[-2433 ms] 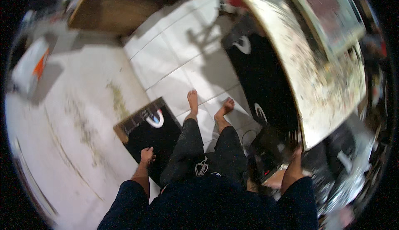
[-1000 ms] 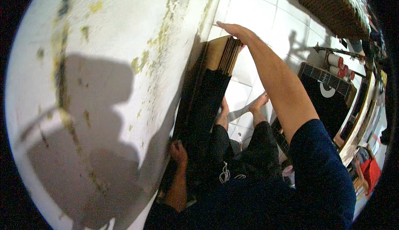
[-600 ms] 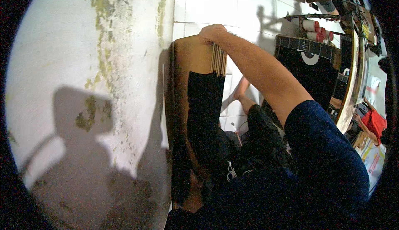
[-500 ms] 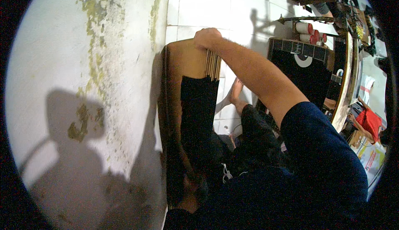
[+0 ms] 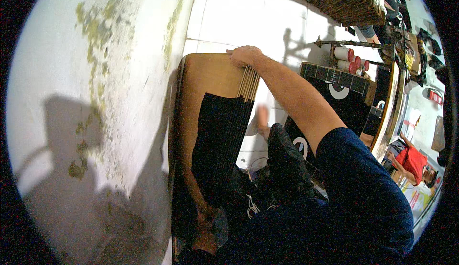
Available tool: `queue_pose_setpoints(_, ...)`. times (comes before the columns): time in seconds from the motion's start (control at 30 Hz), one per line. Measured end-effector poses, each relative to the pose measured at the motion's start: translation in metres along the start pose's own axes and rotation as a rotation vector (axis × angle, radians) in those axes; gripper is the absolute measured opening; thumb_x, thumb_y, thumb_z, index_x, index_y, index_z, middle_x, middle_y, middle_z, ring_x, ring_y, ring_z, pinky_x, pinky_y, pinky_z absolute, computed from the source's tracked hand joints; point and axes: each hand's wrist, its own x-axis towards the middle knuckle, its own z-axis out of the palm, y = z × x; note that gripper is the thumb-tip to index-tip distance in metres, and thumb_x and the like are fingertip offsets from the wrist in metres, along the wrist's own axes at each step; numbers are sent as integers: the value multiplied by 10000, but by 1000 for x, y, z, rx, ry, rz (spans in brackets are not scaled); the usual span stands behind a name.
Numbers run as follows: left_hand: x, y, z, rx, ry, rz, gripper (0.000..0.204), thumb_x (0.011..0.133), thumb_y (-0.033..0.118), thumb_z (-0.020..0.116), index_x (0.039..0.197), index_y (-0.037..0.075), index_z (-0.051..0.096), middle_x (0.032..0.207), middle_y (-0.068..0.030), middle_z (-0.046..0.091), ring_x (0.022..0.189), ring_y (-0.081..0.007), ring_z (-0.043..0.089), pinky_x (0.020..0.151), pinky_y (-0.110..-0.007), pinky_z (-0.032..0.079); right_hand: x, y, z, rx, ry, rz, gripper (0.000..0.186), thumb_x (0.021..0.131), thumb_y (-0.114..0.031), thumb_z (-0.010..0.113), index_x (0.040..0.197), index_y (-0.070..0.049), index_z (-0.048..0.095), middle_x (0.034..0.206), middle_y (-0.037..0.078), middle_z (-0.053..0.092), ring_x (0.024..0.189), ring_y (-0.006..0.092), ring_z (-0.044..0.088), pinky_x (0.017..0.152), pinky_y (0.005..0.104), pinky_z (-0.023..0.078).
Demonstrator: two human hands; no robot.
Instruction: The person repeatedly places a screen printing frame over black skateboard decks and uses a squeegee to pull ink across the screen, transferring a graphic onto each deck. They handle multiple decks, stacking them after printing.
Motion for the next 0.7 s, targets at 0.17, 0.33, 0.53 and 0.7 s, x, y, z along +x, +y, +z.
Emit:
queue_pose_setpoints(0.17,-32,29,25,35,32,37,608,1025,502,553,1274,-50,615,1153,-200,687,1073,-349,638,895,-488,514,20,69,0,33,-66,41,523,1012,-301,541,1519,-180,492,1433,55,636,1301,306,620,1029,581,539)
queue_pose_setpoints(0.33,-83,53,80,38,81,62,626,1028,510,544,1284,-57,610,1165,-202,685,1080,-348,638,892,-488,516,46,166,6,-5,-60,-62,557,1032,-314,476,1579,-239,404,1484,70,591,1337,306,588,1112,495,494)
queue_pose_setpoints(0.53,-165,120,168,135,153,121,648,1031,520,534,1296,-66,605,1179,-204,683,1089,-347,637,888,-488,519,33,316,-7,209,-85,80,566,1053,-328,396,1615,-312,333,1530,58,543,1359,305,566,1122,484,481)
queue_pose_setpoints(0.7,-216,212,246,295,184,209,665,1033,528,525,1306,-74,600,1191,-207,681,1096,-345,636,884,-489,520,-24,468,13,390,-39,190,538,1055,-376,403,1582,-264,401,1411,148,630,1128,376,696,1003,493,557)
